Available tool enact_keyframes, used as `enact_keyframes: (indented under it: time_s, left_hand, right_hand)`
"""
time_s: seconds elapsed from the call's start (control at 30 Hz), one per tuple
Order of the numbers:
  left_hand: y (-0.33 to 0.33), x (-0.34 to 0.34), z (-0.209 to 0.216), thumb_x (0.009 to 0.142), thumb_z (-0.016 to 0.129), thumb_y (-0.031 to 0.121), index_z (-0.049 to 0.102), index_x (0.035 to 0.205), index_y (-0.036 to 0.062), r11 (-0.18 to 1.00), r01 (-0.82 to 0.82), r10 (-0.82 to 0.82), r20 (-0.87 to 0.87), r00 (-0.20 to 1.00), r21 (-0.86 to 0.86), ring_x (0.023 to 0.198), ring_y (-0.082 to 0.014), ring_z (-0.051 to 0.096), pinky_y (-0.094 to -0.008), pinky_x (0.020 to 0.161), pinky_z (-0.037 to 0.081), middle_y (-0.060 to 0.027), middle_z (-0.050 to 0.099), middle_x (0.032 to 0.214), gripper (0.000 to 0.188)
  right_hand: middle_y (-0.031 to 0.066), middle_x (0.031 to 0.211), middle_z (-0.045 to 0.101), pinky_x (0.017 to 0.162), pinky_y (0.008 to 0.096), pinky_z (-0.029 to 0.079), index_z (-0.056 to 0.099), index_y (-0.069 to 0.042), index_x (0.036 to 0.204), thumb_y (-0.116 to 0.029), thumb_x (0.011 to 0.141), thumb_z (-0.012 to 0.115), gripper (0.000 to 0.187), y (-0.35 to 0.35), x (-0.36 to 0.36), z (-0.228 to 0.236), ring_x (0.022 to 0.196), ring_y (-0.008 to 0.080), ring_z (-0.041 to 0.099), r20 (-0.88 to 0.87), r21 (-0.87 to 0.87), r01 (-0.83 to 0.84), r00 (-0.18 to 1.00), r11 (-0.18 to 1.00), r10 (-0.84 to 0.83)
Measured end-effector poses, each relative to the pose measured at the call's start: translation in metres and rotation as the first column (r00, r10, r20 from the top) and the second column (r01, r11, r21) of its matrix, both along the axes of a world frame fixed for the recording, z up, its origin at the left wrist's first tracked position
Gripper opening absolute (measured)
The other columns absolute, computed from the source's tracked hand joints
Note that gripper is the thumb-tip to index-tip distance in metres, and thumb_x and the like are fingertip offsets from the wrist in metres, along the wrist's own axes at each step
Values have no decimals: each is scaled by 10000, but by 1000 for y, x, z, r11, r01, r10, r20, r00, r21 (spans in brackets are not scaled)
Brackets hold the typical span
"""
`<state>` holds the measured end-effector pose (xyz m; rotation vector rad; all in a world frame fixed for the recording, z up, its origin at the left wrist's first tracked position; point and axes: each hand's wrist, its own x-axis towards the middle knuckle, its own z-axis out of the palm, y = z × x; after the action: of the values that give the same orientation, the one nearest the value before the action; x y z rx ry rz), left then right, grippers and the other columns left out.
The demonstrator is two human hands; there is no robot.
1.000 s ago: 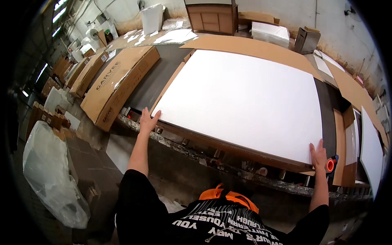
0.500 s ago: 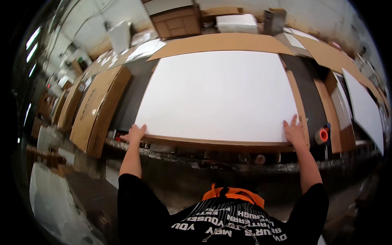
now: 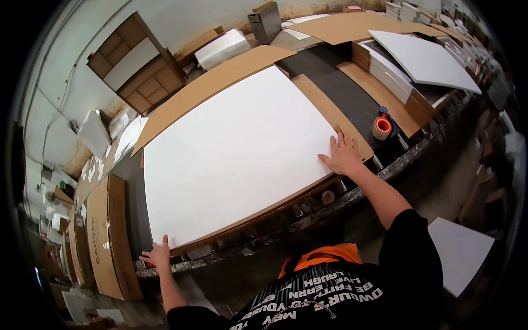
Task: The person seals a large cardboard box with a tape dispenser and places a white board inside a new box.
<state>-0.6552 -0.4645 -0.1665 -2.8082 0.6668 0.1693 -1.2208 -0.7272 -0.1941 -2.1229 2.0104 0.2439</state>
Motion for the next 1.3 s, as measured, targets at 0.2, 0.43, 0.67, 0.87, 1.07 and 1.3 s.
enact_keyframes:
  time_s: [0.2, 0.43, 0.67, 0.87, 1.07, 1.3]
  left_hand:
    - [-3, -14, -50, 934, 454, 566, 329, 1448, 11, 586, 679, -662, 222, 716, -443, 1427, -446, 161, -524, 1175, 47, -228, 344, 1488, 766]
    - [-15, -1, -52, 875, 390, 710, 183, 1510, 23, 728, 599, -597, 123, 793, -334, 1439, -440, 116, -511, 1175, 52, -185, 200, 1565, 958]
    - [-46, 12, -68, 900, 389, 670, 159, 1508, 9, 702, 598, -612, 101, 784, -387, 1461, -394, 59, -495, 1179, 3, -225, 115, 1573, 927]
    - [-97, -173, -33, 921, 341, 652, 209, 1492, -12, 331, 768, -854, 172, 491, -548, 1452, -434, 41, -539, 1171, -3, -256, 177, 1549, 885]
    - [-153, -202, -46, 885, 529, 503, 313, 1459, 1, 546, 768, -825, -59, 561, -335, 1389, -561, 83, -626, 1124, 100, -302, 171, 1524, 792]
    - [-133, -195, -40, 886, 479, 560, 298, 1455, -24, 689, 675, -720, -140, 680, -263, 1401, -545, 81, -622, 1127, 74, -300, 159, 1529, 835]
  right_hand:
    - [239, 1546, 183, 1163, 505, 151, 299, -85, 1486, -715, 859, 435, 899, 30, 4, 14, 1437, 399, 146, 106, -278, -436, 872, 856, 478]
    - [250, 1547, 144, 1165, 527, 107, 285, -120, 1494, -754, 800, 468, 958, 8, 22, 12, 1424, 439, 109, -53, -264, -547, 831, 795, 554]
    - [258, 1523, 196, 1148, 537, 89, 303, -90, 1475, -704, 858, 400, 877, -12, 37, -14, 1383, 438, 180, -12, -240, -584, 801, 775, 599]
    - [264, 1537, 171, 1148, 549, 75, 280, -100, 1491, -723, 874, 344, 879, -16, 45, -11, 1407, 446, 155, 43, -144, -602, 790, 786, 612]
    - [283, 1544, 108, 1140, 583, 41, 230, -89, 1506, -681, 898, 384, 863, -16, 41, -3, 1430, 459, 88, 171, -12, -601, 786, 799, 593]
    - [257, 1393, 427, 1088, 449, 313, 448, 28, 1344, -401, 863, 643, 673, -319, 89, -3, 1269, 384, 424, 603, -439, -167, 674, 883, 427]
